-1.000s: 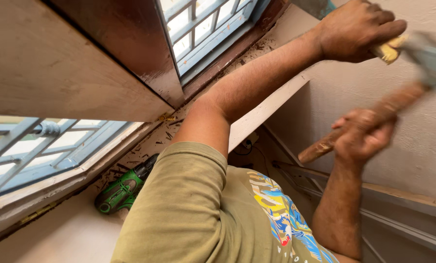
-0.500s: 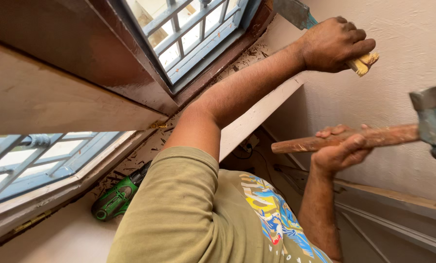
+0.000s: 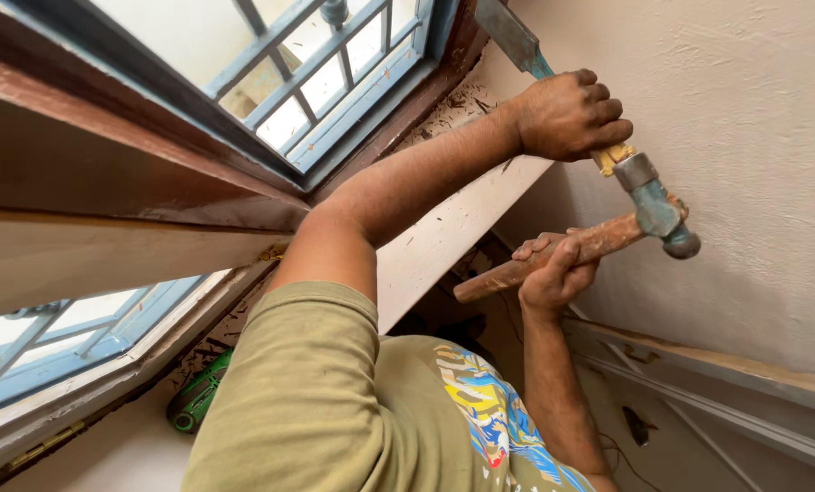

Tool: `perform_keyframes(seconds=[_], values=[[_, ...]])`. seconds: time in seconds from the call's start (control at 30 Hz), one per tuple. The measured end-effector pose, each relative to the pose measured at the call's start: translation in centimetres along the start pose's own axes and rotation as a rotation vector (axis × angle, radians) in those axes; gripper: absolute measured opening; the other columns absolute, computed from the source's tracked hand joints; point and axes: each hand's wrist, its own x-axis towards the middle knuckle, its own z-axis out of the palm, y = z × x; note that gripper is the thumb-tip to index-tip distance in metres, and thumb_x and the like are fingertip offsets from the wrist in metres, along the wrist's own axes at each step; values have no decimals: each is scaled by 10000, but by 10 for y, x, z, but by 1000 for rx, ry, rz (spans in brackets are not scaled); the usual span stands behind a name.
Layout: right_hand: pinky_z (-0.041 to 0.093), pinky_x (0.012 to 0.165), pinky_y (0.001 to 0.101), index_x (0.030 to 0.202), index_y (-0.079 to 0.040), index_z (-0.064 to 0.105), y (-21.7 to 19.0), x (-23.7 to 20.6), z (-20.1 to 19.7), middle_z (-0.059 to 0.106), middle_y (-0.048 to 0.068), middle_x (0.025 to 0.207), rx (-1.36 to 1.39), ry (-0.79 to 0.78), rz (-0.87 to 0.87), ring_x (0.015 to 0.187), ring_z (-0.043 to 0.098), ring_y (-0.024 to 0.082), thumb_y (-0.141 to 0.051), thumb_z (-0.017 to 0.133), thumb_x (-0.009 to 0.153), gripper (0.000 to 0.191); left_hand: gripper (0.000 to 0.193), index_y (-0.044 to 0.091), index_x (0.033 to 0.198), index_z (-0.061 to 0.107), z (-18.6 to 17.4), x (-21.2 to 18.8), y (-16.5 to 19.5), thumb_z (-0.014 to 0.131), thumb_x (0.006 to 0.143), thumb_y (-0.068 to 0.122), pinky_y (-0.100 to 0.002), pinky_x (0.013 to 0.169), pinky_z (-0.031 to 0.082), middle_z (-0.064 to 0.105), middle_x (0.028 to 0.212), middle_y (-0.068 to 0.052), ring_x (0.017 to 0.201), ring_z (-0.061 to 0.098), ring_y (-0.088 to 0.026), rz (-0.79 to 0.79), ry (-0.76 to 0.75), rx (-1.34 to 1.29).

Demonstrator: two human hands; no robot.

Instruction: The person removes old wood debris from a window frame using a chisel and a ball-peen hammer, holding the chisel against the frame and tapping it to pry out small wood pieces. They collect the removed pieces in one hand, set the hammer down on the sill, and brush loose debris off the frame by hand.

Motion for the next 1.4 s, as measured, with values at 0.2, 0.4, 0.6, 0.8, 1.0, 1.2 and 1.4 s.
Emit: perform_keyframes(seconds=[0.2,0.4,0.6,0.8,1.0,1.2,1.4], values=[[552,624,409,1287,-125,374,9,-24,24,537,113,871,310,292,-8,654,538,228,-450,514,1103,399,202,152,970,587,-4,-11,4,662,998,338,-370,649,549,609,766,13,719,677,-179,24,12,50],[520,574,409,1291,-131,412,14,-28,18,531,110,850,247,244,157,628,527,231,-458,553,1105,402,190,143,984,591,-1,-20,4,653,986,322,-359,654,558,621,778,4,712,673,-168,74,10,33],[520,582,418,1248,-135,405,20,-25,12,534,88,852,291,184,377,639,529,210,-413,530,1078,349,195,138,983,595,8,-24,2,652,1000,323,-343,631,566,638,758,-1,699,682,-161,108,-33,79],[549,561,426,1206,-139,416,28,-20,17,521,75,815,369,328,350,626,556,210,-430,484,1052,336,193,148,930,592,19,-21,1,650,970,328,-343,624,580,643,722,3,678,693,-162,62,-83,167],[543,598,401,1209,-145,403,28,-16,25,505,72,828,453,362,340,639,533,199,-471,521,1076,371,199,141,932,587,27,-30,-2,642,1006,317,-338,633,580,651,738,-2,701,697,-155,74,-135,188],[543,541,391,1198,-122,428,34,-8,12,540,82,808,275,189,396,607,551,196,-432,549,1035,371,250,146,935,612,35,-23,-5,598,1009,384,-334,571,572,660,712,-31,647,687,-154,50,-199,230],[562,562,379,1265,-71,419,30,-33,-63,543,85,827,170,133,250,642,571,192,-220,575,1065,294,269,140,1132,589,-2,12,70,550,1019,380,-416,486,586,675,762,-69,590,689,-212,-653,-582,-248]])
